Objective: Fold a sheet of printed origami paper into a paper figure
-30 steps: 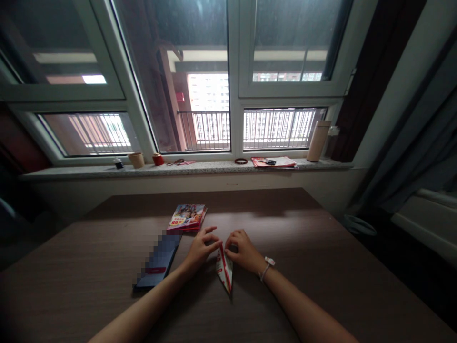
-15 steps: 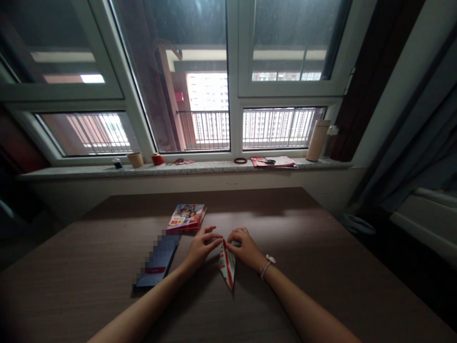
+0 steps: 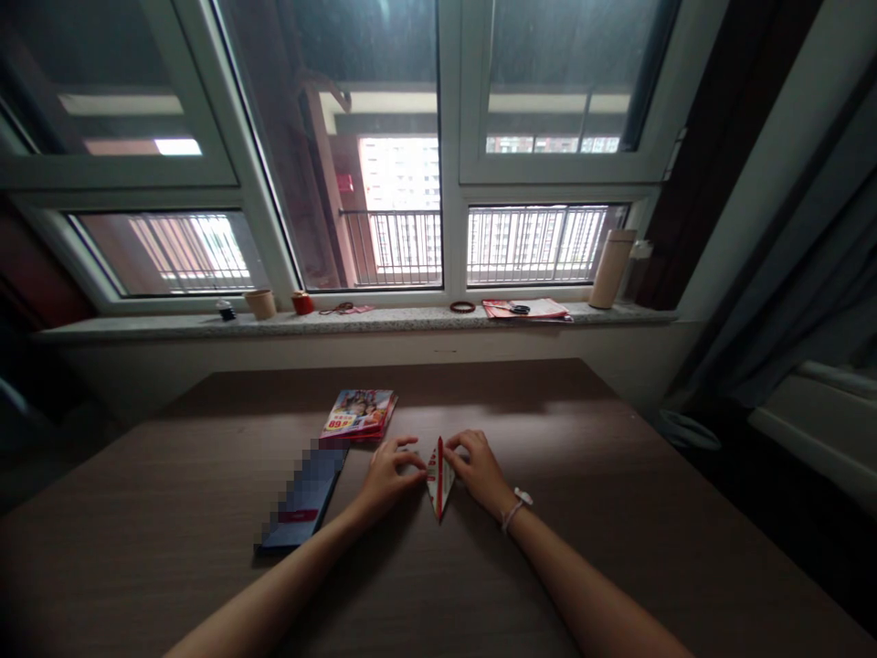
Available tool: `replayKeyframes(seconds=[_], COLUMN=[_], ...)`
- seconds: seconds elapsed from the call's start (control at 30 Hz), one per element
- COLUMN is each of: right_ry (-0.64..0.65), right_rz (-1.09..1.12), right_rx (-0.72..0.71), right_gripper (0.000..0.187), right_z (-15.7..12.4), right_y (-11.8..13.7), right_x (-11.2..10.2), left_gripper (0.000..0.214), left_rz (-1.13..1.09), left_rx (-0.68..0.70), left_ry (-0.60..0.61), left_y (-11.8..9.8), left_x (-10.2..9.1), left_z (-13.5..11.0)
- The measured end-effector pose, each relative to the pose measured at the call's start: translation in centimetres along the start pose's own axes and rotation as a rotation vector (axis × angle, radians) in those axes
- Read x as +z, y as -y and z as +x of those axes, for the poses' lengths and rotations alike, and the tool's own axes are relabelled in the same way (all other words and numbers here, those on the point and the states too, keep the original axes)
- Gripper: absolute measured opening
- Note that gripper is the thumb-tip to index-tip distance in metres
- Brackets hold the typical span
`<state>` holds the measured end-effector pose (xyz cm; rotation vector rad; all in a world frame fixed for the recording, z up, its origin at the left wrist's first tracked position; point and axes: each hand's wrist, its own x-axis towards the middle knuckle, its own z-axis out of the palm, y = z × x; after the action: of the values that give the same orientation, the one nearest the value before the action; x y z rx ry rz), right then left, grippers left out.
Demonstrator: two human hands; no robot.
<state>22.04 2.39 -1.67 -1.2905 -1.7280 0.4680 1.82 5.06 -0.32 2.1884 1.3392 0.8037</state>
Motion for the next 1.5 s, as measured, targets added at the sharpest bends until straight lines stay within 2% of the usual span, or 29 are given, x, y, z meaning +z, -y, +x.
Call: replayKeyframes(seconds=[0.13,0.3,0.43,0.6,0.7,0.83,1.03,1.27,1.5], right_ry=[0.123,0.137,0.139,0.212,0.245,0.239,0.198,0.156,0.111], right_rz=[-0.018,-0.117,-0.204,-0.253,-0.241,-0.200,-0.149,-0.183,-0.224], right_rx=[-0.045,-0.094,-0.169,-0.236,-0.229,-0.204,-0.086,-0.066,0.032], right_gripper=[0.012,0.004,0.007,0.015,0.017,0.009,0.004,0.007,0.005], right_z=[-0.3,-0.6,-0.5,-0.6,-0.8,-0.8,-0.7,-0.8,-0.5], right_y=[-0.1,-0.2,0.1,0.9,1.4,1.5,0.8,0.7,0.6], right_x=[-0.6,-0.8,-0.8,-1.3,-1.8,-1.8,-0.6,0.3,1.0], left_gripper=[0.004,0.004,0.006,0.011,0.011,0.009,0.006,0.008,0.007], left_rz=[0.000,0.016,0.029,0.046,0.045,0.053,0.133,0.146,0.141], left_rx=[0.002,0.016,0.038,0.056,0.082,0.099,0.126,0.102,0.087], left_ry=[-0.040,-0.064,-0.058,-0.003,0.031,0.048,0.031,0.000,0.000], left_y=[0.2,0.1,0.3,0.9,1.2,1.3,0.5,-0.1,-0.1], left_x=[0.3,0.4,0.4,0.2,-0.3,-0.6,0.0,0.4,0.7], left_z=[0.0,-0.2,-0.2,0.1,0.2,0.2,-0.1,0.1,0.2])
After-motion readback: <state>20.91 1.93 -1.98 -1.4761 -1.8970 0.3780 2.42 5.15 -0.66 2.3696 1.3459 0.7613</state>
